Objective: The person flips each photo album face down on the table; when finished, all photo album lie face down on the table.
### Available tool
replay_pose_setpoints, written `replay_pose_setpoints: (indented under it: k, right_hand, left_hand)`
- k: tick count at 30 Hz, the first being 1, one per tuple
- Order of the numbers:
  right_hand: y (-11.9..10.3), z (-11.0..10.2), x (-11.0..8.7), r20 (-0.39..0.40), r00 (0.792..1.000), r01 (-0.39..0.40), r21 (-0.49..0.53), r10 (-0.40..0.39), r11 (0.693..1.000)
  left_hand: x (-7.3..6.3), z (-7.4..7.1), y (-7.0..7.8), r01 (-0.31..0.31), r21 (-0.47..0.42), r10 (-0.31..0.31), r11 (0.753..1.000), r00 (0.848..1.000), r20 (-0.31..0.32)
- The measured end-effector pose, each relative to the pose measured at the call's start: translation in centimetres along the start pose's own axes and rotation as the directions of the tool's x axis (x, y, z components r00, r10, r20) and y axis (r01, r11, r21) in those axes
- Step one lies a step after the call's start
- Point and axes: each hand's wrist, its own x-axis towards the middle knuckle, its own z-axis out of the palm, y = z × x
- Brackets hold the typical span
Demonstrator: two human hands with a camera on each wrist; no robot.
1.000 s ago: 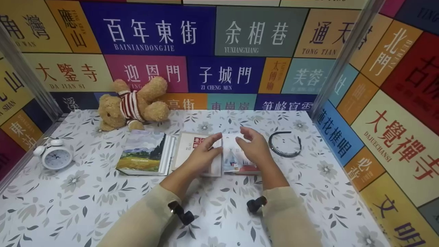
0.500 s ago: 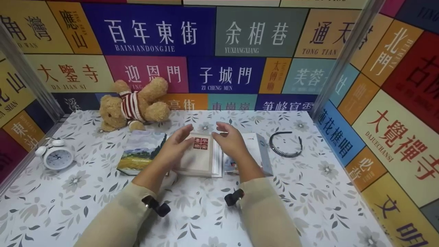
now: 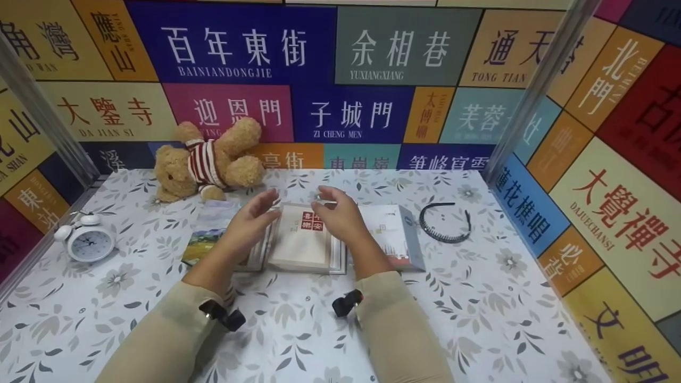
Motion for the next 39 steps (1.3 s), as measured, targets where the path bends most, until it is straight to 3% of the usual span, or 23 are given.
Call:
replay_pose_setpoints:
  k: [9, 23, 34, 39]
  right_hand:
    - [1.5, 0.3, 0.1, 0.026, 0.999, -0.046, 0.004, 0.046, 0.999]
    - [2.4, 1.1, -0.1, 0.047, 0.994, -0.098, 0.037, 0.096, 0.994]
    - [2.4, 1.5, -0.3, 0.103, 0.993, -0.061, 0.029, 0.058, 0.998]
    - [2.0, 1.8, -0.7, 0.148, 0.989, -0.027, 0.044, 0.02, 0.999]
  left_hand:
    - [0.2, -0.3, -1.5, 0.138, 0.043, -0.139, 0.99, 0.99, 0.022]
    - [0.2, 0.2, -2.4, 0.183, 0.076, -0.19, 0.98, 0.976, 0.105]
    - [0.1, 0.3, -1.8, 0.189, 0.16, -0.204, 0.969, 0.976, 0.079]
    - [0.2, 0.1, -1.6, 0.209, 0.139, -0.218, 0.968, 0.974, 0.054]
